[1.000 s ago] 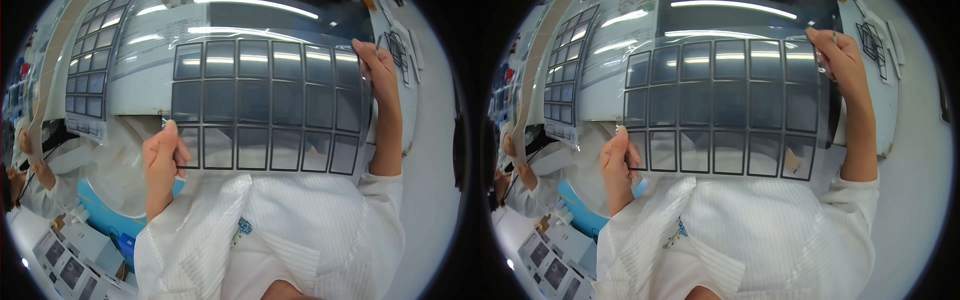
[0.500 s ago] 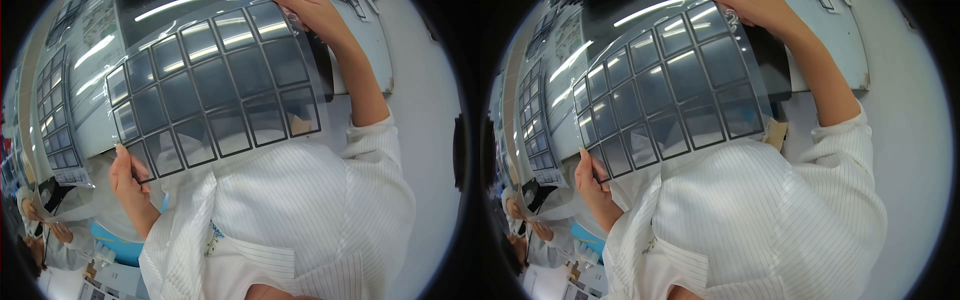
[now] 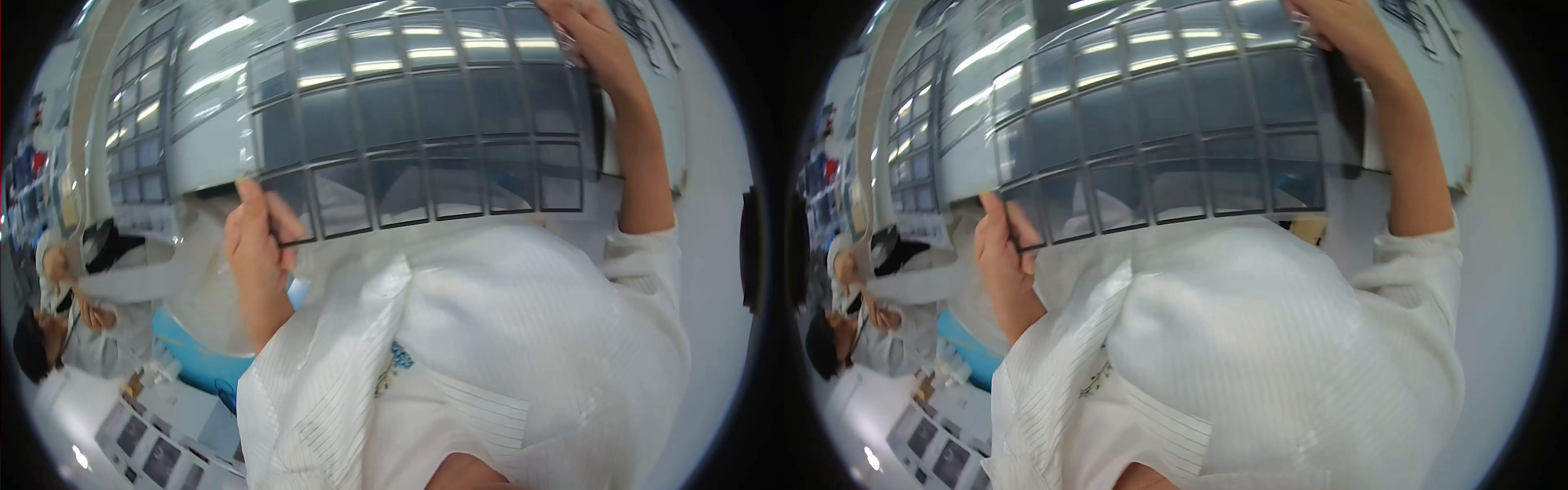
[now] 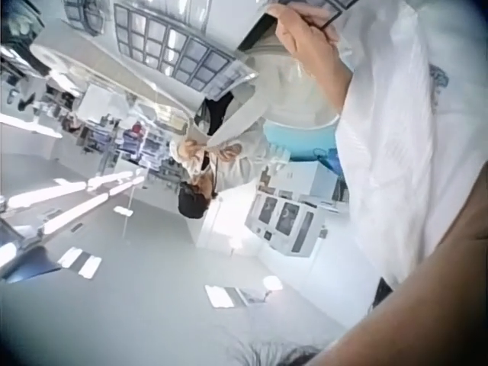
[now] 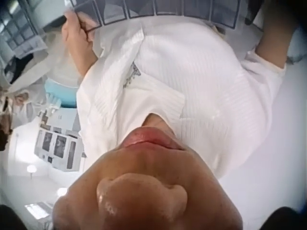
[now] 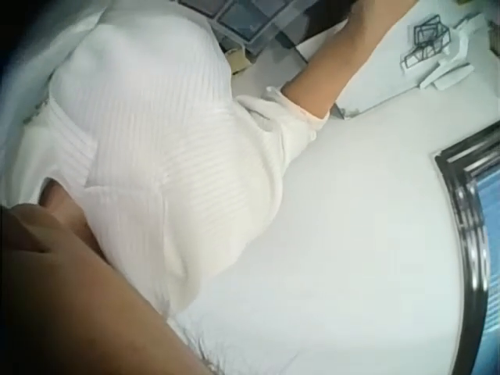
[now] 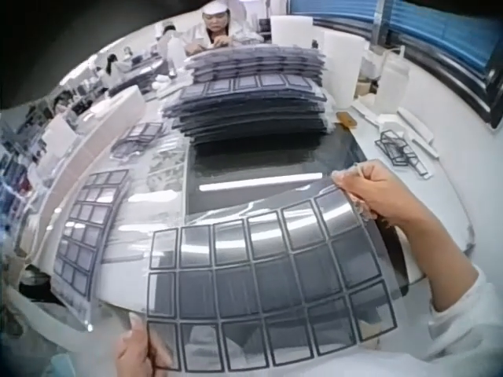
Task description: The recorder is inspecting and cleaning individual cells of a large grid sheet using a small stylus tool at a factory workbench.
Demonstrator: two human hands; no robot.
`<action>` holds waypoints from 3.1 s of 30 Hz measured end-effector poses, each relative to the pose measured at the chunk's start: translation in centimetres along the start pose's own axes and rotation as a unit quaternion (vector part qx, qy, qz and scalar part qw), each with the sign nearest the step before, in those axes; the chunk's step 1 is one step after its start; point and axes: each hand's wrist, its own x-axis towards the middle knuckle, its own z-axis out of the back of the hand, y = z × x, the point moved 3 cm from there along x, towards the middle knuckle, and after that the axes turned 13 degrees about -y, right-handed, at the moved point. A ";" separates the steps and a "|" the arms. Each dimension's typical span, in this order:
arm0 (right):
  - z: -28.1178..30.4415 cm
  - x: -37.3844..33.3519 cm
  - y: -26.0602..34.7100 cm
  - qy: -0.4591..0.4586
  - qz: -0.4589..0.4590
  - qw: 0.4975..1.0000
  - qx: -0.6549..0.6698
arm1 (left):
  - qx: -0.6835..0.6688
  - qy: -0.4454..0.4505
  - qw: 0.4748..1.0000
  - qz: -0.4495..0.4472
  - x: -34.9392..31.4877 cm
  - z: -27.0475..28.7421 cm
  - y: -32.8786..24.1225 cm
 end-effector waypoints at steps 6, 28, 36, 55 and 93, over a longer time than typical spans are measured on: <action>1.5 2.1 -2.6 -0.003 0.057 0.995 -0.080 | -0.026 0.079 0.996 0.021 -0.1 -0.3 -0.1; 0.4 2.1 -2.7 -0.006 0.061 0.998 -0.012 | -0.285 0.105 0.949 0.088 0.3 -1.5 5.7; -0.2 2.2 -2.8 0.025 0.056 0.998 -0.023 | -0.336 0.231 0.909 0.088 -2.9 -4.9 4.8; -0.6 2.4 -2.7 0.043 0.077 0.994 -0.067 | -0.189 0.090 0.973 0.092 -5.0 -4.3 3.9; 1.2 2.1 -4.0 -0.038 0.047 0.995 -0.073 | -0.289 0.106 0.946 0.099 -2.9 -6.1 6.2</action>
